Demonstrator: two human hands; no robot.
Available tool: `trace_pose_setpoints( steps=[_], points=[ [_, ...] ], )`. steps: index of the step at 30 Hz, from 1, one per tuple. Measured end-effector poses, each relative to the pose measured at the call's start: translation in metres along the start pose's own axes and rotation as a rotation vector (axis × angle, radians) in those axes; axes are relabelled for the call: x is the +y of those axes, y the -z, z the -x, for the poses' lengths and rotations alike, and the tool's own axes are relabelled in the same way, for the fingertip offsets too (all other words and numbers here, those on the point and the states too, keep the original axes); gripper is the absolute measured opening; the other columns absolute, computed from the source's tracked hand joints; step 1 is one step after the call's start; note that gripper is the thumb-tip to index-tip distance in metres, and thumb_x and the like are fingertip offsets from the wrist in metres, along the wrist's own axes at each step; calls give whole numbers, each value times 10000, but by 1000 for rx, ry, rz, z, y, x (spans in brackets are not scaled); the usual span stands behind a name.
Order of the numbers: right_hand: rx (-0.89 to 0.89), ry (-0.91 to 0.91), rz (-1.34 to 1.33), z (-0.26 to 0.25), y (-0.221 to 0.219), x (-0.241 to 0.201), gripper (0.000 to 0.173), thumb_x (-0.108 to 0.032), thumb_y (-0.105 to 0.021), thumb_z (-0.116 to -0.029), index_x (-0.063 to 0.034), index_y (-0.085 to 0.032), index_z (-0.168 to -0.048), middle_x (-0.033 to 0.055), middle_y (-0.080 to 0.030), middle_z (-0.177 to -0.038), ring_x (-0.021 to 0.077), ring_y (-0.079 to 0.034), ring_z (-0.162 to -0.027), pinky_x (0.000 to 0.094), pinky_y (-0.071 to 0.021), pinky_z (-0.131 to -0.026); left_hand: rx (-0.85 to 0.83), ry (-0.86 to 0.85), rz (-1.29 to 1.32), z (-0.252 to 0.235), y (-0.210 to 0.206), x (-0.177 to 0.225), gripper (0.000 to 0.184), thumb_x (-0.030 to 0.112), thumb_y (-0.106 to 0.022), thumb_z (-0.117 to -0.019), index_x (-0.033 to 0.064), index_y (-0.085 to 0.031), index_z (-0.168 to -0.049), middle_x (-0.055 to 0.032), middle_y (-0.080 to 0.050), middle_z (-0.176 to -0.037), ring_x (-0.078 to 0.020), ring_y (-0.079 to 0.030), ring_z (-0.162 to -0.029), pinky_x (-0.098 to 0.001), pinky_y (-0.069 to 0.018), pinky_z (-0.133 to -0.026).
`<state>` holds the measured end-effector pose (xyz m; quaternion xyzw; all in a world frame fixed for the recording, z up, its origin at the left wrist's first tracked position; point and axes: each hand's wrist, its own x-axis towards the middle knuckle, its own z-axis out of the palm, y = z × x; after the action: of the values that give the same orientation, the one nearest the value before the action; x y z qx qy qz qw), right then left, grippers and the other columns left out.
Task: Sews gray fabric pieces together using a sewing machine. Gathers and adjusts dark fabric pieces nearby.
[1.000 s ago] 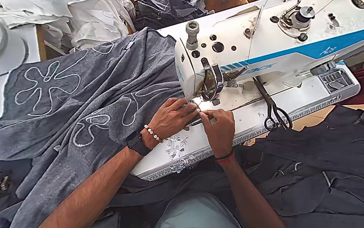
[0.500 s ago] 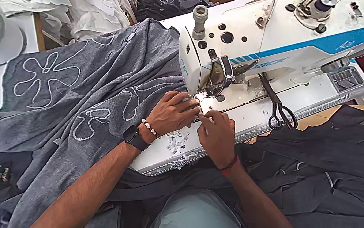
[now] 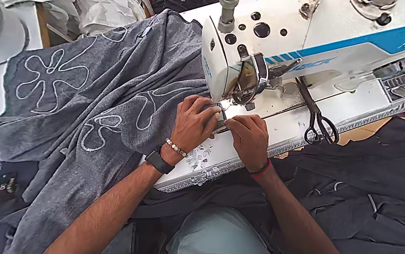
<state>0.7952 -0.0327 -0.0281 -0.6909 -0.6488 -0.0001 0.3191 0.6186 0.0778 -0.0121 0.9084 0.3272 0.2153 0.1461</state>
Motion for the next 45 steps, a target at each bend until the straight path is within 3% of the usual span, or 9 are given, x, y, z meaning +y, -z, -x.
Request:
trace_pose_setpoints(
  steps=[5,14,19,23,28,33,36,41,45],
  points=[
    [-23,96,-30,-5,2,4,218,-153,-581,-1032,-214,-783,-1086,-63,-725,-1265,170,-612,-1219,431,-432,-989,-13,-44,-251,2,-3,-2,372,382,-473,-1047,308,-702,-1332,-41,-631,-1387,-298,-498,-1343,-509,-341,-1108],
    [-181,339,166,-28,24,3,242,-80,-568,-993,-178,-775,-1073,-38,-763,-1134,185,-663,-1003,431,-420,-863,-70,-238,-126,6,8,-16,350,268,-514,-1020,253,-731,-1295,-35,-652,-1376,-300,-530,-1319,-501,-375,-1095],
    [-147,238,208,-31,11,5,250,-172,-571,-1008,-232,-782,-1128,-33,-733,-1259,237,-616,-1225,472,-424,-978,-49,-243,-193,-5,6,-31,354,289,-504,-1021,293,-715,-1305,-10,-673,-1314,-291,-531,-1297,-491,-360,-1094],
    [-157,181,307,-35,2,0,322,-269,-549,-994,-233,-762,-1233,143,-671,-1204,338,-579,-1126,510,-414,-869,17,-348,-191,-16,7,-43,296,249,-531,-1019,253,-756,-1211,-1,-720,-1239,-287,-552,-1267,-471,-351,-1070],
    [-286,95,353,-45,23,-7,294,-241,-580,-979,-213,-759,-1211,144,-696,-1153,368,-627,-1046,566,-434,-788,43,-336,-223,-29,10,-52,247,247,-539,-1015,222,-765,-1114,2,-723,-1221,-274,-563,-1256,-465,-355,-1067],
    [28,-257,442,-41,125,96,368,-268,-451,-1064,-65,-651,-1298,227,-652,-1270,427,-637,-1150,621,-509,-910,46,-300,-252,-34,15,-49,225,231,-555,-1009,184,-772,-1042,-14,-731,-1199,-293,-575,-1238,-473,-371,-1042],
    [23,-347,515,-24,125,150,373,-294,-418,-1075,-70,-687,-1205,252,-686,-1137,478,-672,-1006,681,-514,-769,74,-320,-230,-36,9,-57,225,247,-559,-1012,208,-775,-1059,-5,-731,-1201,-286,-570,-1255,-477,-366,-1060],
    [45,-394,514,-22,111,152,365,-288,-426,-1049,-127,-700,-1228,190,-689,-1185,427,-687,-971,648,-516,-691,56,-387,-187,-29,8,-57,249,238,-559,-999,250,-791,-1087,6,-735,-1196,-274,-567,-1256,-472,-363,-1068],
    [34,-429,487,-22,108,149,408,-277,-430,-1042,-156,-662,-1355,111,-656,-1379,405,-684,-1104,668,-519,-779,26,-400,-187,-23,10,-52,260,212,-578,-985,251,-793,-1126,-11,-733,-1190,-286,-567,-1252,-478,-377,-1065]
  ],
)
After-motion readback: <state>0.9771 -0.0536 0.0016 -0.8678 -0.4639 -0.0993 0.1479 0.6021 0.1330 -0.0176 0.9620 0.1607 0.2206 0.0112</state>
